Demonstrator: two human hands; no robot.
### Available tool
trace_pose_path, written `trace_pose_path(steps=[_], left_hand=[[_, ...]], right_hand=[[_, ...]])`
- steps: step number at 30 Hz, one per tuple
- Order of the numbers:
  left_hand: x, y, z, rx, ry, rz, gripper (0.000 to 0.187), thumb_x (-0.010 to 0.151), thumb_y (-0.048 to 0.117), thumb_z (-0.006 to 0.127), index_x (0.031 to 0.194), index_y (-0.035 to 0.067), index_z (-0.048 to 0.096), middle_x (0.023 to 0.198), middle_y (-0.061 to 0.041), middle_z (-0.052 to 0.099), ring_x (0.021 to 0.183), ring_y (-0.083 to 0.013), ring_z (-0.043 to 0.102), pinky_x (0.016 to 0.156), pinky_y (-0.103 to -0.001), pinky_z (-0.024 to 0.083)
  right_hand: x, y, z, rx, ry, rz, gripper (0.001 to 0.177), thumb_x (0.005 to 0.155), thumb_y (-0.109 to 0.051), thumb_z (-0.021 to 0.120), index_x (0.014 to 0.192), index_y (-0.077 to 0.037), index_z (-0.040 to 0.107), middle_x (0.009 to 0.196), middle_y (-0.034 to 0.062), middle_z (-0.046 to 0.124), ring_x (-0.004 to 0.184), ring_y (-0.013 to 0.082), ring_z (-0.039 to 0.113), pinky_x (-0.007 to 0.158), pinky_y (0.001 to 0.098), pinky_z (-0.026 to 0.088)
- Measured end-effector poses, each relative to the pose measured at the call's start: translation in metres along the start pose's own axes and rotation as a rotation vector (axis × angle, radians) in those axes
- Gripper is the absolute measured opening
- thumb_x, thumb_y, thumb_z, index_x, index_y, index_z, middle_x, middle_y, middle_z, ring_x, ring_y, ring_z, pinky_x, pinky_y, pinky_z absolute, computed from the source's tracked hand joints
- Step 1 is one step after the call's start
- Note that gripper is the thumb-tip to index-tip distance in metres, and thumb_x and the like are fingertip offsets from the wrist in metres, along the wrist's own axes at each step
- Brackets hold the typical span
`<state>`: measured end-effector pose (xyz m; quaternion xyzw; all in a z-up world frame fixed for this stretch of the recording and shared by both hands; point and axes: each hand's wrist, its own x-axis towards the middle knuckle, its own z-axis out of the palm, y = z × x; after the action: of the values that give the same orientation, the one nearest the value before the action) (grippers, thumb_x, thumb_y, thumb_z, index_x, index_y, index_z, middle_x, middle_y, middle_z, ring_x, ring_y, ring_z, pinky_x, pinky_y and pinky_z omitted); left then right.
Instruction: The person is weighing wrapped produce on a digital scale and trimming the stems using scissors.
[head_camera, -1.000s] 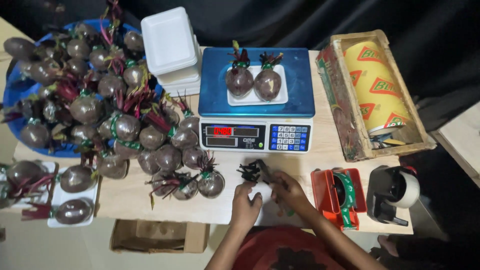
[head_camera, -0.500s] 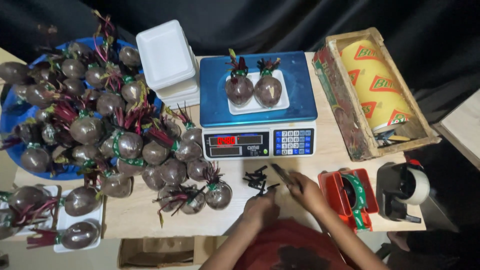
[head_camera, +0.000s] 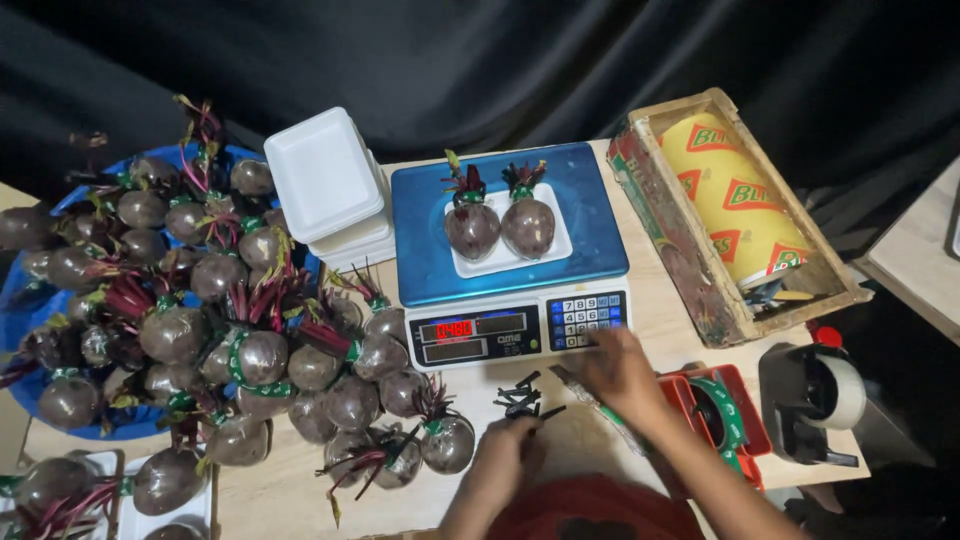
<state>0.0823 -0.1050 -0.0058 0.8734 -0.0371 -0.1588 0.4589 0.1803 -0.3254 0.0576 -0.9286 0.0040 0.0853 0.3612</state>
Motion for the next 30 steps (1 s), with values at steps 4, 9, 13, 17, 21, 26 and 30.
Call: trace_pose_path(steps=[4,9,13,17,21,26,30], left_hand=[[0.023,0.016,-0.019,-0.185,0.195,0.105,0.022,0.089,0.02,0.075,0.109,0.011,0.078,0.068,-0.001,0.069,0.06,-0.0147,0.062,0.061,-0.031,0.05],[0.067,0.079,-0.101,-0.125,0.458,0.06,0.033,0.088,0.014,0.063,0.121,0.011,0.07,0.102,-0.017,0.074,0.093,-0.034,0.071,0.078,-0.047,0.057],[0.113,0.1,-0.149,-0.113,0.745,0.068,0.059,0.086,0.02,0.076,0.139,0.006,0.056,0.108,-0.019,0.061,0.102,-0.0386,0.064,0.083,-0.048,0.055],[0.137,0.132,-0.172,-0.16,0.645,-0.033,0.078,0.085,0.021,0.08,0.15,-0.001,0.044,0.139,-0.03,0.047,0.133,-0.0491,0.049,0.106,-0.055,0.046],[0.153,0.134,-0.171,-0.122,0.624,-0.077,0.085,0.083,0.025,0.084,0.151,-0.004,0.041,0.139,-0.032,0.042,0.131,-0.0557,0.048,0.102,-0.061,0.049],[0.174,0.116,-0.164,-0.033,0.634,-0.123,0.099,0.076,0.038,0.09,0.152,-0.001,0.04,0.139,-0.03,0.041,0.129,-0.0561,0.048,0.1,-0.063,0.049],[0.184,0.096,-0.159,-0.156,0.767,-0.14,0.087,0.067,0.033,0.094,0.141,0.005,0.057,0.132,-0.021,0.054,0.123,-0.0431,0.056,0.097,-0.051,0.052]], right_hand=[[0.08,-0.025,-0.019,0.068,0.185,-0.344,0.056,0.095,-0.04,0.061,0.143,-0.01,0.057,0.125,0.0196,0.057,0.118,0.0335,0.059,0.1,0.0434,0.047],[0.125,-0.096,-0.028,0.022,0.165,-0.223,0.086,0.086,-0.04,0.076,0.154,-0.002,0.038,0.139,0.029,0.047,0.133,0.0467,0.05,0.109,0.0529,0.044],[0.142,-0.118,-0.023,0.009,0.124,-0.119,0.095,0.079,-0.034,0.086,0.153,0.001,0.038,0.13,0.0324,0.052,0.13,0.0527,0.054,0.108,0.0575,0.047],[0.149,-0.116,-0.015,-0.016,0.106,-0.099,0.097,0.078,-0.043,0.084,0.154,-0.002,0.039,0.132,0.0305,0.053,0.132,0.0503,0.053,0.109,0.0555,0.046],[0.147,-0.12,-0.015,-0.047,0.074,-0.067,0.104,0.076,-0.046,0.084,0.157,-0.003,0.034,0.135,0.0294,0.053,0.134,0.0498,0.049,0.112,0.0552,0.043],[0.124,-0.127,-0.022,0.007,0.057,-0.069,0.107,0.078,-0.04,0.084,0.16,-0.001,0.027,0.141,0.0314,0.049,0.138,0.0504,0.043,0.117,0.0557,0.036],[0.08,-0.091,-0.017,0.05,0.207,-0.203,0.094,0.078,-0.03,0.086,0.154,-0.001,0.039,0.137,0.0276,0.052,0.132,0.0479,0.046,0.114,0.0551,0.035]])
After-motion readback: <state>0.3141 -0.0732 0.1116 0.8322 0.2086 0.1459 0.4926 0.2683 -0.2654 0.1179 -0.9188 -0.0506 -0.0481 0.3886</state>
